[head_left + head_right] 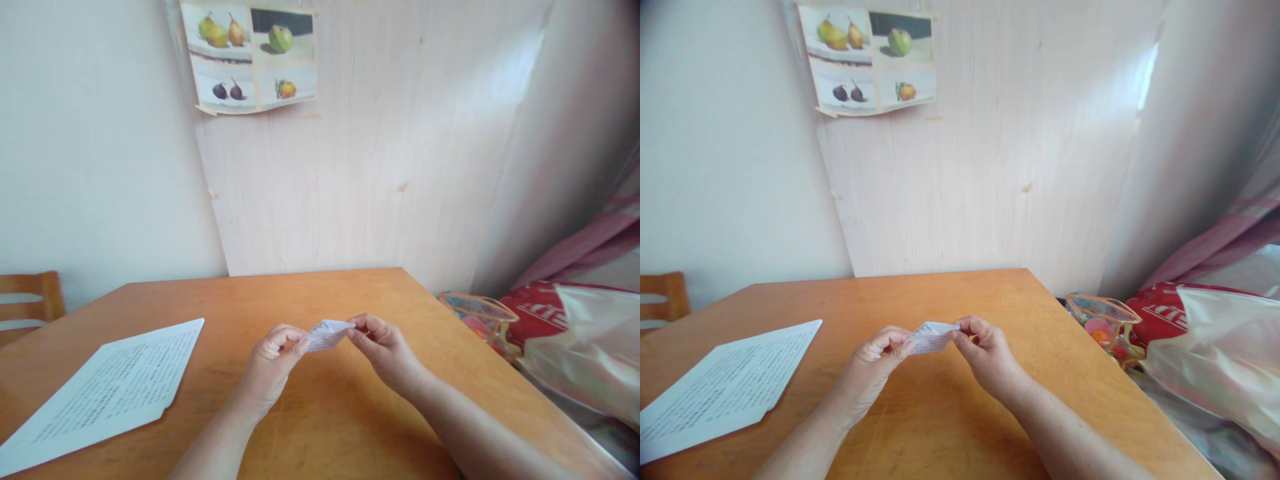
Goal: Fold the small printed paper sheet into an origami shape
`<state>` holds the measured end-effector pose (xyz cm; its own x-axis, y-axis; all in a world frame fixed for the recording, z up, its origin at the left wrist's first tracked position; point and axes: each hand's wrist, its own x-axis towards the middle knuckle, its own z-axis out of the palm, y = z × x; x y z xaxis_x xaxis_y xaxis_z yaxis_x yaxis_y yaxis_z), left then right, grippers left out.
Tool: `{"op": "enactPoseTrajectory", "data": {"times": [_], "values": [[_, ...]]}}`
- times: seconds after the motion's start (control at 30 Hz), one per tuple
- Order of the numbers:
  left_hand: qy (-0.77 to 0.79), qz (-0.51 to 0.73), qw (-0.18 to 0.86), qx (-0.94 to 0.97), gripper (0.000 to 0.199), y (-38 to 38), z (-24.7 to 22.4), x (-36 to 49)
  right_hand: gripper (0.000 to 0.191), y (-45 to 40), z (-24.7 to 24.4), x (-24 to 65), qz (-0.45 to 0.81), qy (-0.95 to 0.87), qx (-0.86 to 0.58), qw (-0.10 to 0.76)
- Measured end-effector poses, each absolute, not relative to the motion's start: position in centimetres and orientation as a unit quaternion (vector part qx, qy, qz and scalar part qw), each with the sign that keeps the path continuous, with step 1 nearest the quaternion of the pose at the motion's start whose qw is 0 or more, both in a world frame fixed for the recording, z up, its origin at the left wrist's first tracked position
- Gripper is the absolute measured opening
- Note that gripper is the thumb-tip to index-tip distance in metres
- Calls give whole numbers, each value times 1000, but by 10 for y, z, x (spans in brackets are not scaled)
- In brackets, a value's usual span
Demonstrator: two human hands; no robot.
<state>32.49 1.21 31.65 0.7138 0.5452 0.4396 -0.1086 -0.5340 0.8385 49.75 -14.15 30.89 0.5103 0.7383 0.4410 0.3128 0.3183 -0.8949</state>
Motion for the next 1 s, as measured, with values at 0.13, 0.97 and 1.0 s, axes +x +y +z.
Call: {"op": "enactPoseTrajectory", "data": {"times": [0.13,0.97,1.0], "values": [[141,352,475,794,20,13,316,325,19,-141,308,497,121,-471,-580,654],[152,200,734,631,33,1,329,318,22,-145,320,490,225,-423,-575,663],[146,197,740,627,34,1,331,318,23,-144,319,490,225,-423,-577,662]]}}
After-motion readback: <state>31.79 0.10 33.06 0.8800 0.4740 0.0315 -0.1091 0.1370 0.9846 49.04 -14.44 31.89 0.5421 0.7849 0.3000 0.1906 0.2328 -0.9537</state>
